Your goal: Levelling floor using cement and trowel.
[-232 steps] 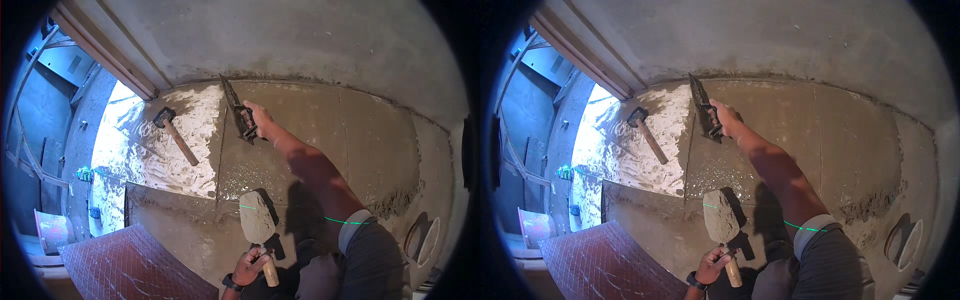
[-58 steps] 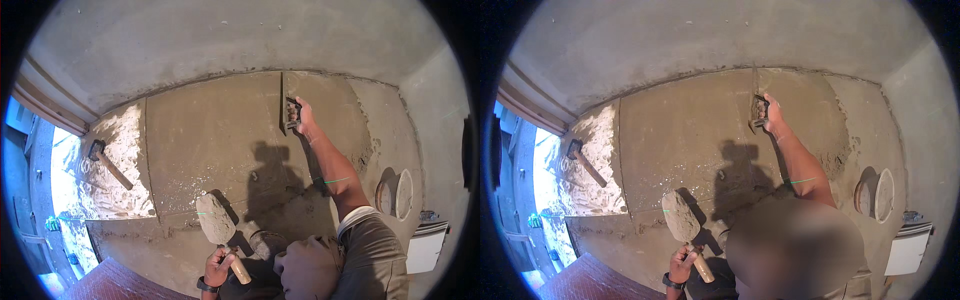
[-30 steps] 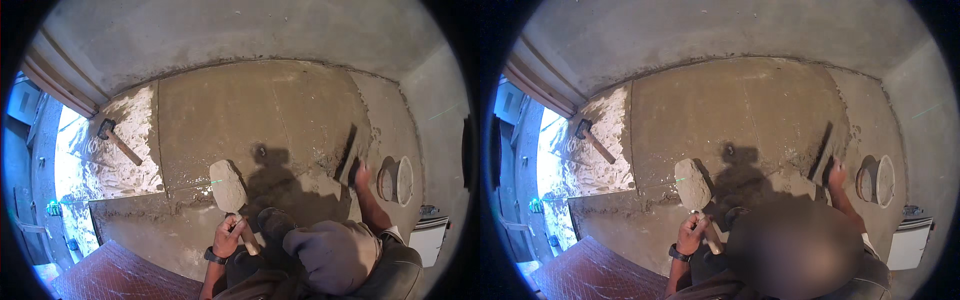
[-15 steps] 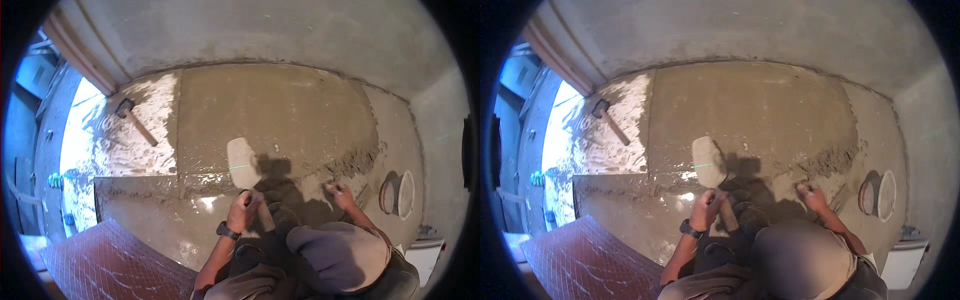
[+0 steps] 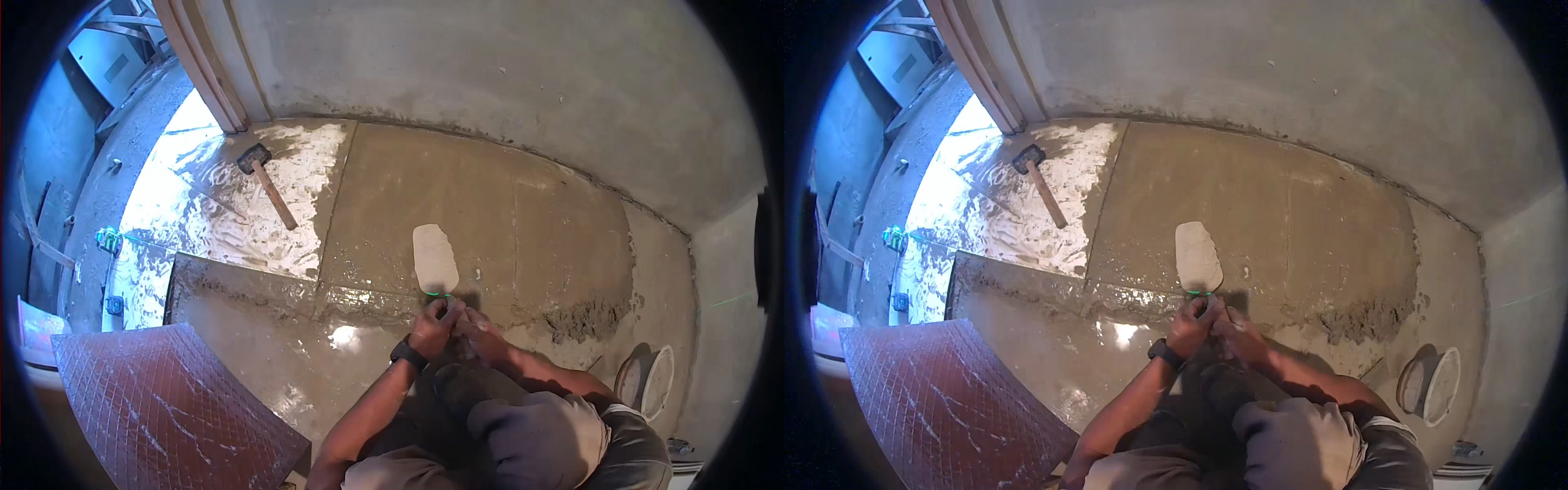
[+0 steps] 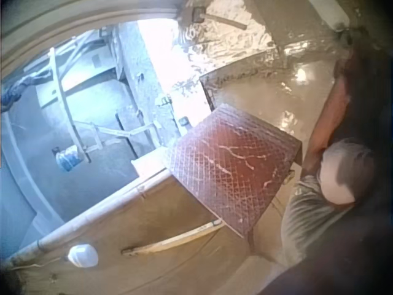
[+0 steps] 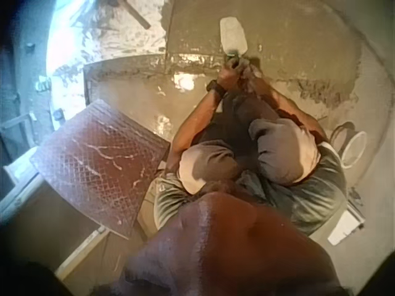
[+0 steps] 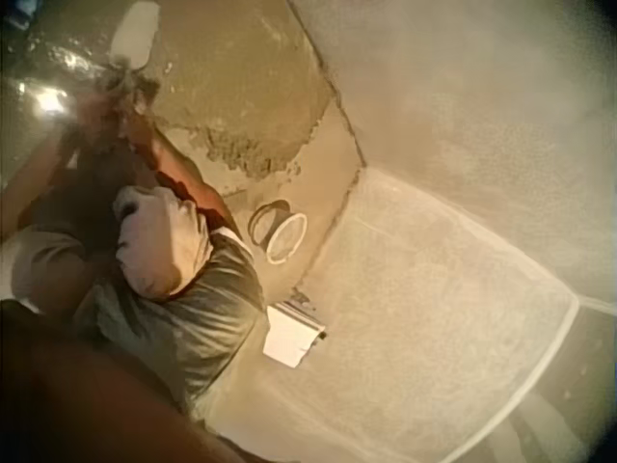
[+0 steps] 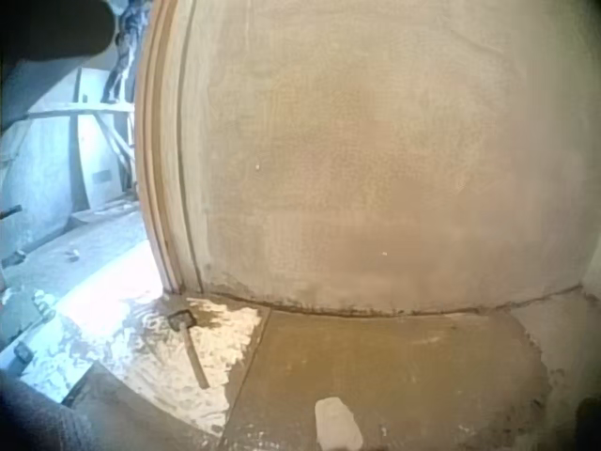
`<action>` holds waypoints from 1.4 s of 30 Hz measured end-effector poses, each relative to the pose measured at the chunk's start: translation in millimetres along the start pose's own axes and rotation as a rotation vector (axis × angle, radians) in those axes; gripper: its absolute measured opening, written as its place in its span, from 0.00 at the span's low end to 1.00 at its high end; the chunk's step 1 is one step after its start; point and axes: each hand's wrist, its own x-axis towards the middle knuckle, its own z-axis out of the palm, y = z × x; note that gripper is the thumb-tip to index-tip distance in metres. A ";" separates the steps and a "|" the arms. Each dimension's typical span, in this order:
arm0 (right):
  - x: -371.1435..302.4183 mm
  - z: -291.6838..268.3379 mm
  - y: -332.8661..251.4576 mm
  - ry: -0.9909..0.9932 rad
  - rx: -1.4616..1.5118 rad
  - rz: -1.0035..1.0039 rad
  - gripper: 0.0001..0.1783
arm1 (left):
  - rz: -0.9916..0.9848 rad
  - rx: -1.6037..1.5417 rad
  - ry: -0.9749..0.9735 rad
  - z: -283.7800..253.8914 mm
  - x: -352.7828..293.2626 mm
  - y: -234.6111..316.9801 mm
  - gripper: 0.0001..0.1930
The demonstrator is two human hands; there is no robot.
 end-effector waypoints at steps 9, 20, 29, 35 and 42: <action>70.8 -59.1 -78.4 0.434 -0.253 -0.087 0.16 | -0.417 -0.375 0.182 -21.5 -4.1 -9.8 0.16; 158.3 -197.2 -158.4 0.429 -0.037 -0.159 0.12 | -0.445 -0.454 0.448 -14.7 -107.8 -37.5 0.15; 193.1 -223.0 -219.3 0.448 -0.294 -0.179 0.10 | -0.425 -0.086 0.380 5.6 -87.5 -40.9 0.16; 233.8 -197.2 -241.2 0.393 -0.300 -0.169 0.12 | -0.411 -0.008 0.312 -0.9 -77.0 -20.0 0.18; 278.8 -133.3 -253.0 0.306 -0.536 -0.006 0.17 | -0.401 -0.002 0.383 -18.8 -108.4 -19.1 0.18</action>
